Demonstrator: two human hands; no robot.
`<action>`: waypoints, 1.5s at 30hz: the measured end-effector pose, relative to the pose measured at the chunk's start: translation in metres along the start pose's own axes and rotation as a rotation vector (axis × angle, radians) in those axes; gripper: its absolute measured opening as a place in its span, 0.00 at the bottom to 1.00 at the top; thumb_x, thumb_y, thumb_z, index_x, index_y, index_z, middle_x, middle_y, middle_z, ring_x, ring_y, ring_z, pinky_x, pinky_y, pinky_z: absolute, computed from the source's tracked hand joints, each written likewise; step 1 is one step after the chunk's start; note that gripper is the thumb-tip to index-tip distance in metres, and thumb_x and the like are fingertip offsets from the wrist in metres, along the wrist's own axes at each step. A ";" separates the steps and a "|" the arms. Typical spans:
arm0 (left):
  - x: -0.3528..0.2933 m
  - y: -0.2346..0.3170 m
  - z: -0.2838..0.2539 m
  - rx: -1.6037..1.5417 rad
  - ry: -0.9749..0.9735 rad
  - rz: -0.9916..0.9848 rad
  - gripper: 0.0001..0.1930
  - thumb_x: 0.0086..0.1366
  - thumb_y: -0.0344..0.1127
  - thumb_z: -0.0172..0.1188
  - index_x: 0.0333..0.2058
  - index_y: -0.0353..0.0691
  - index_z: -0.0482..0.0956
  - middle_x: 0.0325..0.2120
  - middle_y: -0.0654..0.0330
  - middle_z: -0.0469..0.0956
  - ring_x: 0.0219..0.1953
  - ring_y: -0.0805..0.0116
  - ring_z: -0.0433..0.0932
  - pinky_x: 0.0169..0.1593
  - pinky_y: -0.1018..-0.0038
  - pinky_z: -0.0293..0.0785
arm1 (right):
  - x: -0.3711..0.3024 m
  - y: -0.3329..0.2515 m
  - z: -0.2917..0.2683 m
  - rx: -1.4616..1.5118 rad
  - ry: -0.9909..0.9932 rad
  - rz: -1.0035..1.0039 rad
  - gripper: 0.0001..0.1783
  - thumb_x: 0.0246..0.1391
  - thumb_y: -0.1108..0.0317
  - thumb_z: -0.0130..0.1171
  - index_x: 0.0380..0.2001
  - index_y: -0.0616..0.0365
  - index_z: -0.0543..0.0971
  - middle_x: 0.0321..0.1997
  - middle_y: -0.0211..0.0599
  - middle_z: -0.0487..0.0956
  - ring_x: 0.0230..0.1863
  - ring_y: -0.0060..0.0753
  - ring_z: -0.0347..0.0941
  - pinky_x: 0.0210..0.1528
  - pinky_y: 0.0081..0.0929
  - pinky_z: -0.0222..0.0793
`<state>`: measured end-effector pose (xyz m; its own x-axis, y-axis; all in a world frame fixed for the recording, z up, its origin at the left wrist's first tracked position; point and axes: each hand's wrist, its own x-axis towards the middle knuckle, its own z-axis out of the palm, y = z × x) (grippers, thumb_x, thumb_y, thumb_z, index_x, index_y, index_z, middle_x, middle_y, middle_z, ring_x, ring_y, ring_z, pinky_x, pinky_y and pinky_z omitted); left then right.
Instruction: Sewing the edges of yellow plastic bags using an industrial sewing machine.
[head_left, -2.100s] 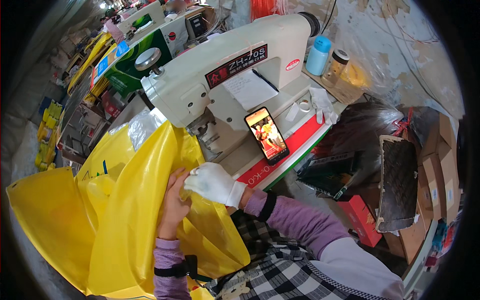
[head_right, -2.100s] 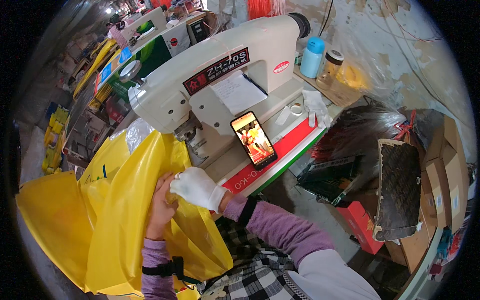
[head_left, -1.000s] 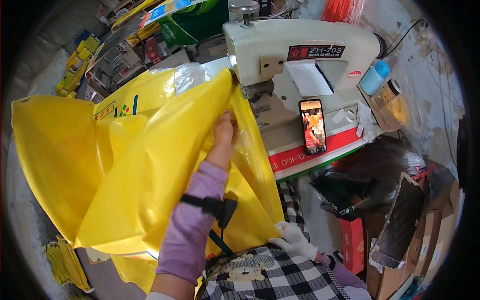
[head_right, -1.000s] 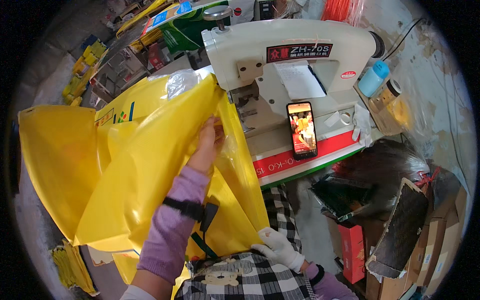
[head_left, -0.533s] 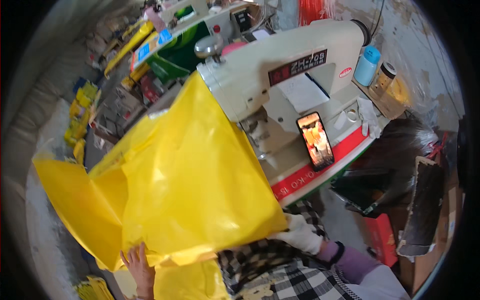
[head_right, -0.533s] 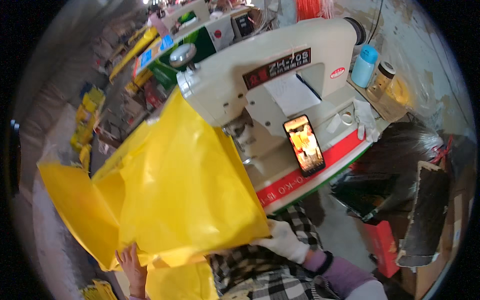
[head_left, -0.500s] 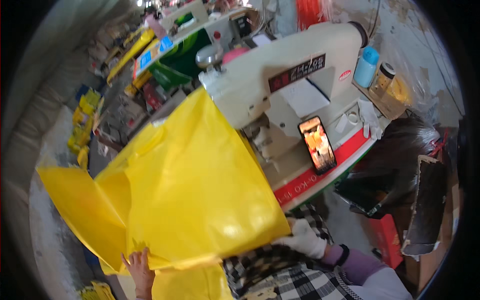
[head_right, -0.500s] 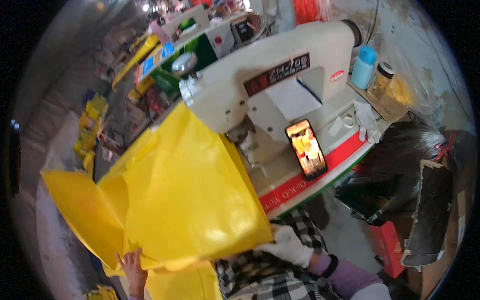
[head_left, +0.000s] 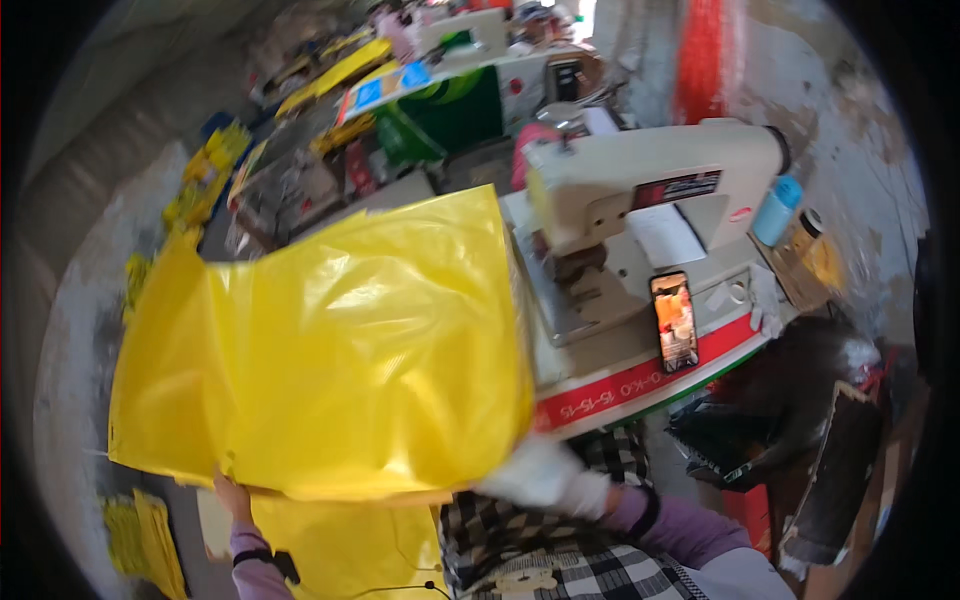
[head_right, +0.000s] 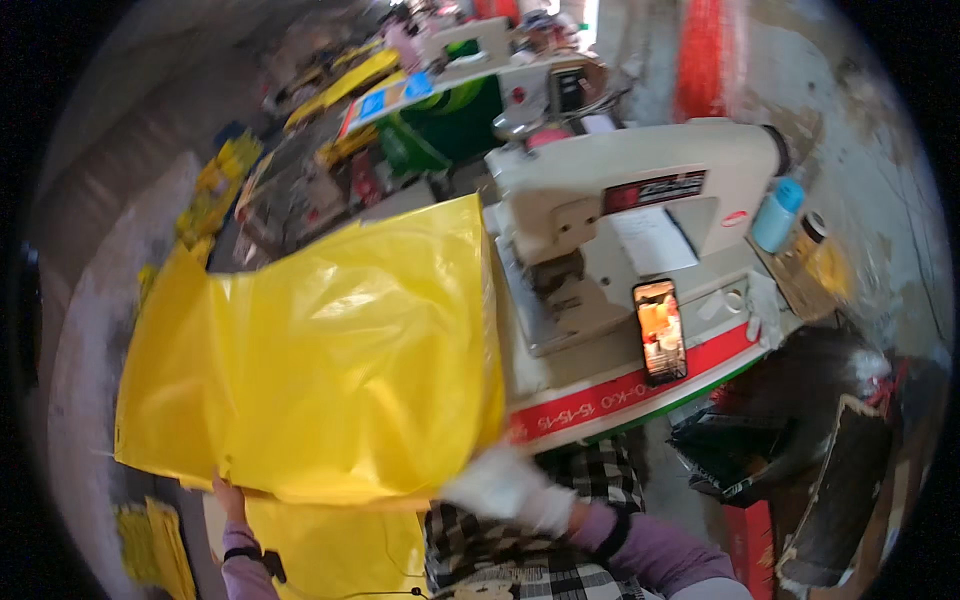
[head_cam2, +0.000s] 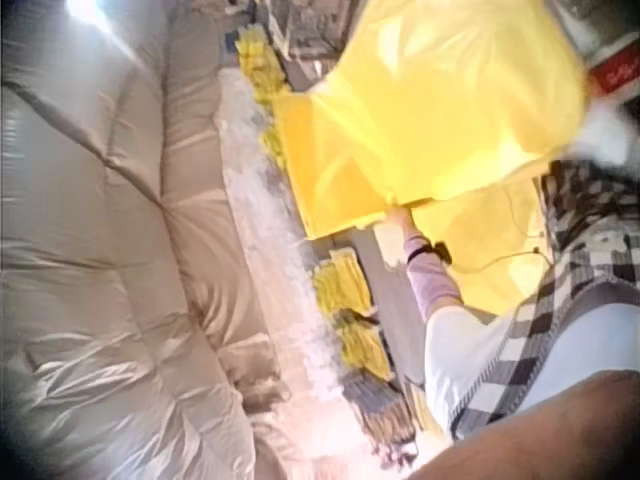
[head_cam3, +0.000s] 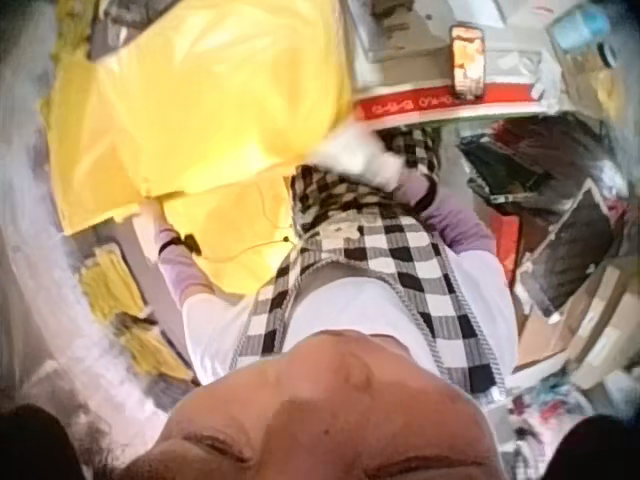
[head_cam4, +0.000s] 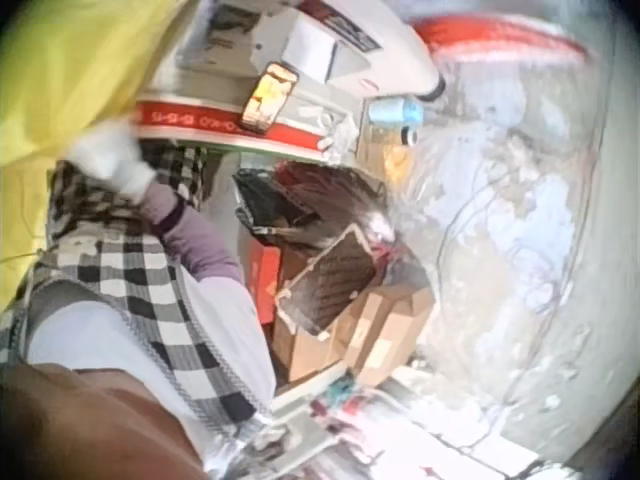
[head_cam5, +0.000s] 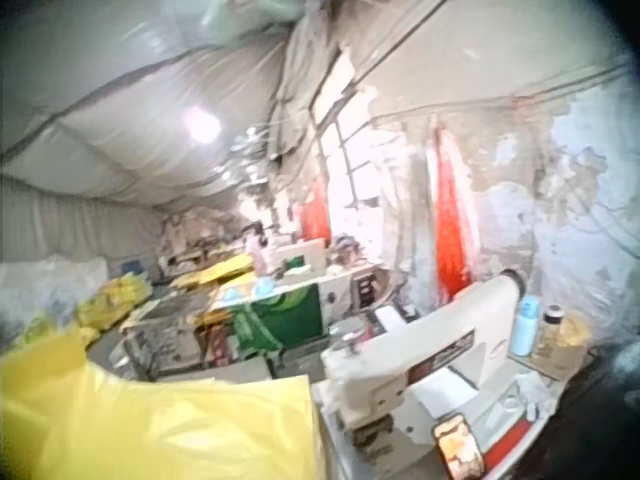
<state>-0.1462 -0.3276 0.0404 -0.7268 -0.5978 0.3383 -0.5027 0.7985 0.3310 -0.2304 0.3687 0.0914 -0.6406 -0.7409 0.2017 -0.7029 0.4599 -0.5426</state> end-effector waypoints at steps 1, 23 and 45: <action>-0.030 -0.026 -0.009 -0.539 0.174 -0.505 0.26 0.65 0.28 0.54 0.62 0.44 0.64 0.43 0.56 0.78 0.44 0.55 0.77 0.46 0.55 0.76 | -0.001 -0.030 0.024 0.340 0.196 -0.292 0.16 0.52 0.60 0.59 0.40 0.59 0.78 0.33 0.40 0.78 0.41 0.40 0.77 0.38 0.34 0.77; -0.539 -0.034 -0.228 0.546 0.146 -0.572 0.06 0.66 0.30 0.50 0.30 0.35 0.72 0.20 0.47 0.75 0.24 0.47 0.76 0.27 0.56 0.67 | 0.142 -0.043 0.078 0.078 0.045 -0.433 0.32 0.39 0.78 0.52 0.54 0.56 0.76 0.34 0.43 0.80 0.38 0.41 0.77 0.41 0.36 0.73; -0.705 0.045 -0.014 -0.563 0.196 -1.611 0.13 0.67 0.36 0.58 0.43 0.30 0.80 0.30 0.59 0.82 0.32 0.67 0.81 0.38 0.70 0.77 | 0.068 0.066 0.318 -0.003 -0.403 -0.039 0.17 0.56 0.68 0.48 0.47 0.56 0.79 0.46 0.52 0.79 0.47 0.56 0.75 0.53 0.50 0.68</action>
<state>0.3502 0.1289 -0.1715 0.3928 -0.7444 -0.5399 -0.3681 -0.6653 0.6495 -0.2213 0.1930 -0.1901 -0.4411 -0.8901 -0.1142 -0.7254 0.4286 -0.5386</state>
